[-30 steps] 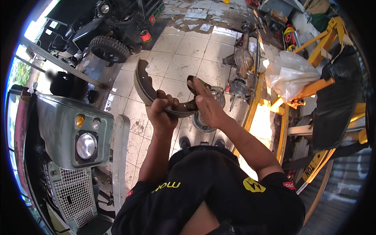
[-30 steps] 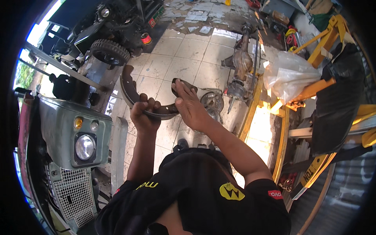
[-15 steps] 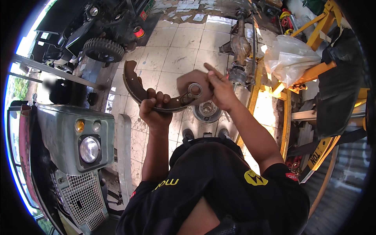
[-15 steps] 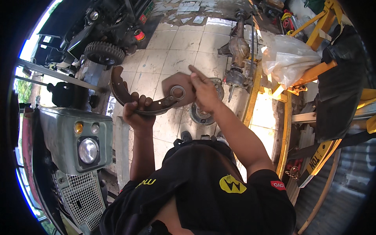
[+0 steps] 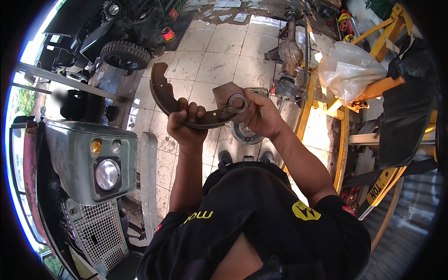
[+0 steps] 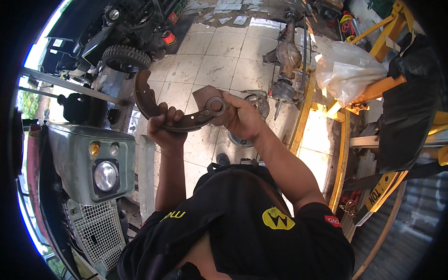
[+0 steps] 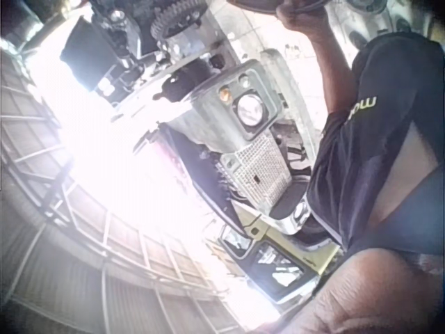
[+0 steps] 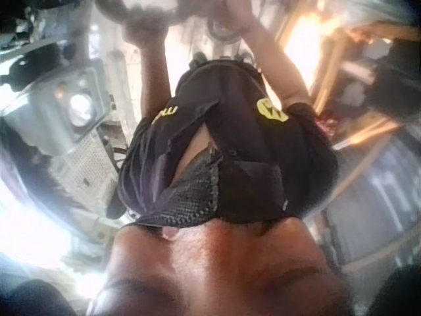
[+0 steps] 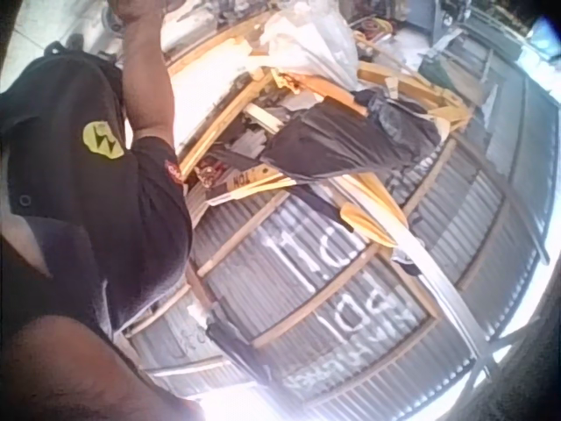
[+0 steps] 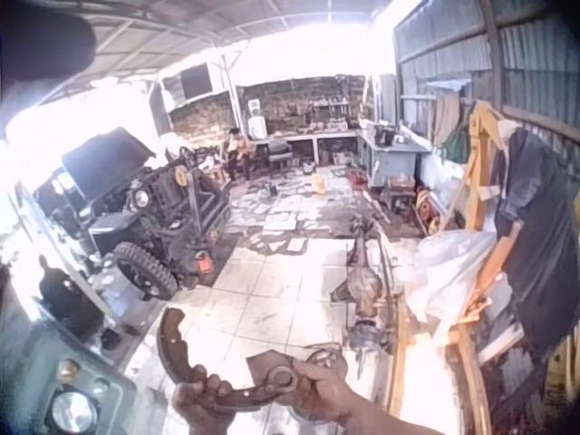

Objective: The person scrubs a curved brake shoe with a small abrasive block, then places it on a brake drum and continues scrubbing the drum surface. The person handles the brake shoe and drum by hand while seated on the floor.

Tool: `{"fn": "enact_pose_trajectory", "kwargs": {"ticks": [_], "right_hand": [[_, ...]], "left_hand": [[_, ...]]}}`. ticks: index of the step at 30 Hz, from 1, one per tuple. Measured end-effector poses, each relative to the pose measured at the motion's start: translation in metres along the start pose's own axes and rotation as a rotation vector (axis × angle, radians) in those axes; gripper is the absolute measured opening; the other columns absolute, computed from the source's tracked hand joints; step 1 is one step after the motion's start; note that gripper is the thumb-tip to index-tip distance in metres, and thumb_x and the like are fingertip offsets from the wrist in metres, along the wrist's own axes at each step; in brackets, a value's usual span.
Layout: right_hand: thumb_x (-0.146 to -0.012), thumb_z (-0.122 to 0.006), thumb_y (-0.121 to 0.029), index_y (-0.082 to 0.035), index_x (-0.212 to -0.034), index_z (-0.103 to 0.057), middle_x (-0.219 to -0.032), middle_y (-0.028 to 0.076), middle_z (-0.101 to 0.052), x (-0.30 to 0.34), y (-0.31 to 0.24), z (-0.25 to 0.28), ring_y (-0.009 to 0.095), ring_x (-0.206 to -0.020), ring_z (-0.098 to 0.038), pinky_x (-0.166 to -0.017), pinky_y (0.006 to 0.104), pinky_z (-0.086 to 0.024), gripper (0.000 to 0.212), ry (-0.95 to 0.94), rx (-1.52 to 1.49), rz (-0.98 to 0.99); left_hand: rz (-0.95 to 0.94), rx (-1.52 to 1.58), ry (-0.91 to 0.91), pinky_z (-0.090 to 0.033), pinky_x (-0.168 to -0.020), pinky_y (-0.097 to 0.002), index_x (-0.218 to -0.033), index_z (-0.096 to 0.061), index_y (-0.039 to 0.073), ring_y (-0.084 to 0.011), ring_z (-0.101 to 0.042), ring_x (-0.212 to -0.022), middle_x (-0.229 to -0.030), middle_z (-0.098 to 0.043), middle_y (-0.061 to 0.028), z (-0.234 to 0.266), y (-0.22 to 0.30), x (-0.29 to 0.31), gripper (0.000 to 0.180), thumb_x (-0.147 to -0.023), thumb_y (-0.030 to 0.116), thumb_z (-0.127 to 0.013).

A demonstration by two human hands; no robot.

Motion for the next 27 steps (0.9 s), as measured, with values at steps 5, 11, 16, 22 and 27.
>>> {"fn": "enact_pose_trajectory", "kwargs": {"ticks": [5, 11, 16, 22, 27], "right_hand": [[-0.104, -0.045, -0.032, -0.003, -0.131, -0.051, -0.124, 0.011, -0.062, 0.000, 0.005, 0.001, 0.022, -0.108, -0.064, -0.099, 0.0379, -0.049, 0.041, 0.088, 0.056, -0.038], [-0.102, -0.051, -0.028, -0.004, -0.119, -0.056, -0.115, 0.009, -0.064, 0.016, -0.056, 0.049, 0.021, -0.108, -0.064, -0.100, 0.0334, -0.049, 0.030, 0.538, 0.203, 0.435], [-0.103, -0.049, -0.034, -0.005, -0.128, -0.057, -0.125, 0.013, -0.061, 0.042, -0.095, -0.044, 0.023, -0.115, -0.059, -0.097, 0.0305, -0.045, 0.039, 0.395, 1.002, 0.829], [-0.103, -0.035, -0.048, -0.008, -0.142, -0.047, -0.150, 0.017, -0.040, 0.031, -0.064, -0.092, 0.037, -0.145, -0.027, -0.116, 0.0527, -0.022, 0.057, 0.146, 1.844, 0.885], [-0.102, -0.032, -0.051, -0.006, -0.143, -0.045, -0.151, 0.017, -0.040, 0.026, -0.054, -0.087, 0.039, -0.144, -0.027, -0.117, 0.0518, -0.020, 0.062, 0.013, 1.829, 0.814]], "left_hand": [[0.050, 0.013, -0.017, -0.047, -0.065, -0.0313, -0.148, -0.032, 0.018, -0.0091, -0.040, -0.056, -0.073, -0.039, 0.0007, -0.003, -0.002, -0.001, 0.079, -0.072, 0.004, -0.049], [0.065, -0.424, -0.103, -0.050, -0.054, -0.0329, -0.087, -0.051, -0.003, -0.0148, -0.052, -0.054, -0.069, -0.051, -0.0028, -0.016, 0.007, -0.001, 0.022, -0.067, 0.000, -0.058], [0.154, -1.320, -0.166, -0.048, -0.058, -0.0301, -0.084, -0.058, 0.002, -0.0109, -0.056, -0.062, -0.068, -0.058, -0.0023, -0.006, -0.010, 0.018, 0.029, -0.062, 0.014, -0.072], [0.267, -1.491, -0.191, -0.048, -0.058, -0.0310, -0.086, -0.059, 0.001, -0.0120, -0.057, -0.063, -0.071, -0.061, -0.0044, -0.037, -0.023, 0.040, 0.027, -0.062, 0.009, -0.069], [0.214, -1.647, -0.179, -0.052, -0.066, -0.0357, -0.094, -0.062, -0.001, -0.0222, -0.062, -0.067, -0.074, -0.065, -0.0133, -0.032, -0.021, 0.029, 0.035, -0.063, 0.012, -0.069]]}}
Point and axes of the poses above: each hand's wrist, its own x-axis away from the middle knuckle, its own z-axis out of the back of the hand, y = z × x, the point moved 9 cm from there along -x, towards the middle knuckle
